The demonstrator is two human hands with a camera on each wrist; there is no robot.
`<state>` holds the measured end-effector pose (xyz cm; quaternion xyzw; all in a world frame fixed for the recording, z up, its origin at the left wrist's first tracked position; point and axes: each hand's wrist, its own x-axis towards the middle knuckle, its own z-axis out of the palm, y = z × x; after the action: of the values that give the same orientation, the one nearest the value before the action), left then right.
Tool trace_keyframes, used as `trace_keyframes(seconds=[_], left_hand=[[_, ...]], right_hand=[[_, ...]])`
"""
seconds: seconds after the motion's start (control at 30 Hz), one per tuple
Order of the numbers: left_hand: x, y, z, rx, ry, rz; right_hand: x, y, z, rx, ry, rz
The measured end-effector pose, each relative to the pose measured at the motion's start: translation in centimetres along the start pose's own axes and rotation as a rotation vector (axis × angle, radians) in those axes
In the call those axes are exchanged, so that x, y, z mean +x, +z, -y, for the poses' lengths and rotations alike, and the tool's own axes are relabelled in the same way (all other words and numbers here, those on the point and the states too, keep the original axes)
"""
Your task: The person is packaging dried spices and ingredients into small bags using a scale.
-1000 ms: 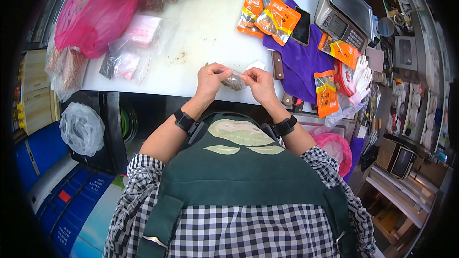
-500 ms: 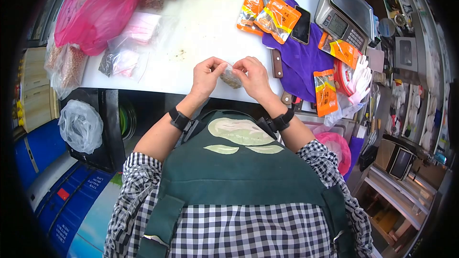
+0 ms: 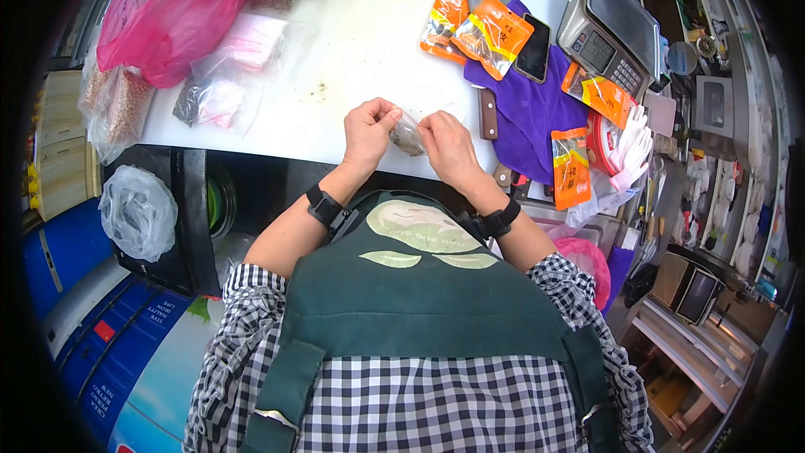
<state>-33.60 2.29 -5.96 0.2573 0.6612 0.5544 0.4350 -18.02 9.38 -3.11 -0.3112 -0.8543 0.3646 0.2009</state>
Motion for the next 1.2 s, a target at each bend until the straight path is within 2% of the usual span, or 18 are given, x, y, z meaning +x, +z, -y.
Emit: trace_keyframes(seconds=[0.33, 0.43, 0.53, 0.6, 0.7, 0.8, 0.93, 1.0, 1.13, 1.2], left_hand=[[0.2, 0.6, 1.4, 0.063, 0.032, -0.044], [0.1, 0.6, 1.5, 0.046, 0.032, -0.04], [0.1, 0.5, 0.9, 0.04, 0.008, 0.031], [0.1, 0.5, 0.4, 0.039, 0.055, 0.045], [-0.1, 0.8, 0.0, 0.023, 0.064, 0.105], [-0.3, 0.5, -0.6, -0.053, 0.022, 0.096], [-1.0, 0.2, -2.6, -0.076, 0.015, 0.055], [-1.1, 0.1, -3.8, -0.095, 0.014, -0.044], [-1.1, -0.9, -3.6, -0.08, 0.014, -0.061], [-1.2, -1.1, -3.7, -0.183, 0.039, -0.108]], right_hand=[[-1.5, -1.2, -0.5, 0.002, 0.029, 0.123], [-2.0, -1.7, -0.6, 0.034, 0.092, 0.185], [-2.2, -2.1, -0.8, 0.105, 0.12, 0.228], [-2.0, -2.2, -0.7, 0.229, 0.2, 0.193], [-0.7, -0.7, -0.5, 0.199, 0.247, 0.102], [-0.4, -0.5, 0.2, 0.179, 0.201, 0.019], [-0.9, -1.6, 0.8, 0.222, 0.169, 0.023], [-1.1, -2.0, 0.9, 0.204, 0.14, 0.014], [-1.3, -1.9, 0.9, 0.224, 0.085, 0.016], [-1.2, -2.0, 1.2, 0.218, 0.053, 0.007]])
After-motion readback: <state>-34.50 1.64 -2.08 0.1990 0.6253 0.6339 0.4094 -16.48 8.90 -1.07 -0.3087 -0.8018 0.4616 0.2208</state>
